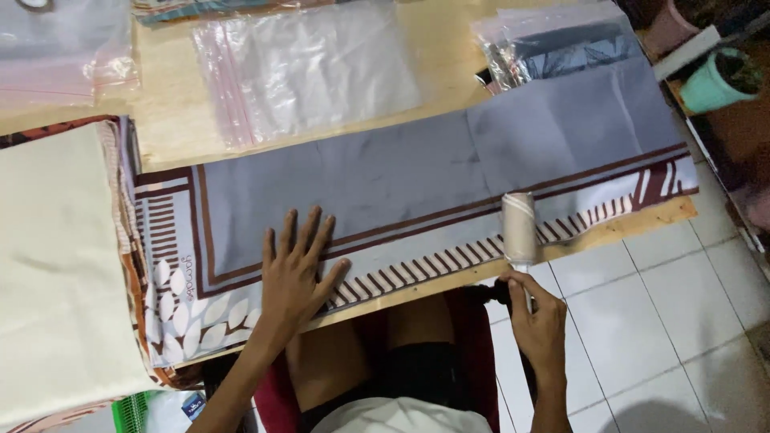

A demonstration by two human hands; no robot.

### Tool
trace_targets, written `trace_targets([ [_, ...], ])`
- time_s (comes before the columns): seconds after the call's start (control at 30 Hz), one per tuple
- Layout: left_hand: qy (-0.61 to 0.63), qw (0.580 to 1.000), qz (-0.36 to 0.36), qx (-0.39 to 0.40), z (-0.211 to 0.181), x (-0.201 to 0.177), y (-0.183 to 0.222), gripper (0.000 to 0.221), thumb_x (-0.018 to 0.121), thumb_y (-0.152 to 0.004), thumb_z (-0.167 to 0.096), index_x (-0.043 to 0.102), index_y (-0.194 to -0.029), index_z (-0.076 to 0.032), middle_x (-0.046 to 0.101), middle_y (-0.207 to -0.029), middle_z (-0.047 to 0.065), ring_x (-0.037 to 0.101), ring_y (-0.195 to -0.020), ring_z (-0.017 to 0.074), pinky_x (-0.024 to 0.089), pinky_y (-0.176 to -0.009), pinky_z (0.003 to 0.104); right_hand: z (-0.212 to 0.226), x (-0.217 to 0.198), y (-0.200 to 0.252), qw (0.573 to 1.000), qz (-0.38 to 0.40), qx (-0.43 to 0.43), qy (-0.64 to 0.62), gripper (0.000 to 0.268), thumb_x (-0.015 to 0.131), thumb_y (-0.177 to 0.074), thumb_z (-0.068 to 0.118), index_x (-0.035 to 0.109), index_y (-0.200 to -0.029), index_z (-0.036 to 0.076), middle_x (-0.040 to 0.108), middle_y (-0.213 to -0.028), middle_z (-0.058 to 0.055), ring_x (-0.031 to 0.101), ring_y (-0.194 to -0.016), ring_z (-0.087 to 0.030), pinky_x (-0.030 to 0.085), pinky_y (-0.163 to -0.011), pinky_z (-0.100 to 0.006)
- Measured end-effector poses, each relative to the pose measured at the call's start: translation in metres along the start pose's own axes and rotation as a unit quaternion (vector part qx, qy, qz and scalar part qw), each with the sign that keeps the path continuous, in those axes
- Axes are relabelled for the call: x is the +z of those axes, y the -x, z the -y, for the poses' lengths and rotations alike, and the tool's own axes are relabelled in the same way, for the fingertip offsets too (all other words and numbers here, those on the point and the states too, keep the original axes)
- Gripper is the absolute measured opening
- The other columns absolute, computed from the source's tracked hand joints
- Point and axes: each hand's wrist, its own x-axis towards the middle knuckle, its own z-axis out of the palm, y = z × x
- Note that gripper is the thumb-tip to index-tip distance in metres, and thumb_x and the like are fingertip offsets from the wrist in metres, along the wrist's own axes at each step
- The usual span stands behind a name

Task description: The person unfolds a patterned fabric on a table, uses a lint roller to clean the surface thoroughly, folds the fabric into a rectangular shape, and then slides it into a clear plastic adhesive bag.

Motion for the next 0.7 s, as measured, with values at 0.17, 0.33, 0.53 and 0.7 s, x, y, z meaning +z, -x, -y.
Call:
trace_targets([
  [0.17,0.052,0.999,0.000,-0.001,0.029,-0.002,-0.044,0.060,0.049,-0.100,-0.060,0.053,-0.146,-0.021,0.052,-0.149,0.005,0.045,-0.139,0.0338,0.035,-0.109,0.055,0.069,0.039,-0.029,0.986,0.060,-0.148,-0.052,0.033,0.049,-0.099,0.001,0.072,-0.123,0.006,0.077,-0.113,-0.013,0.073,-0.095,-0.029,0.057,-0.083,-0.041],
  [0.33,0.083,0.995,-0.007,0.045,0.075,0.006,-0.094,0.060,0.051,-0.104,-0.048,0.043,-0.156,-0.021,0.043,-0.160,0.009,0.035,-0.149,0.0376,0.026,-0.119,0.059,0.118,0.126,-0.075,0.951,0.123,-0.284,-0.013,0.028,0.057,-0.097,0.000,0.072,-0.119,0.009,0.075,-0.096,-0.013,0.074,-0.089,-0.035,0.059,-0.078,-0.045],
  [0.53,0.015,0.998,0.058,-0.004,0.088,0.007,-0.094,0.070,0.037,-0.102,-0.063,0.039,-0.160,-0.023,0.034,-0.167,0.004,0.028,-0.154,0.0310,0.016,-0.125,0.054,0.120,0.150,-0.116,0.938,0.203,-0.265,0.088,0.030,0.058,-0.096,0.011,0.075,-0.117,0.024,0.072,-0.085,-0.010,0.074,-0.085,-0.034,0.057,-0.078,-0.046],
  [0.7,0.020,0.999,0.043,-0.021,0.084,0.006,-0.094,0.071,0.036,-0.101,-0.065,0.039,-0.160,-0.025,0.034,-0.168,0.002,0.027,-0.155,0.0298,0.016,-0.125,0.054,0.065,0.101,-0.165,0.982,0.075,-0.148,0.086,0.023,0.059,-0.097,0.009,0.079,-0.109,0.012,0.078,-0.099,-0.017,0.072,-0.099,-0.042,0.054,-0.089,-0.051],
])
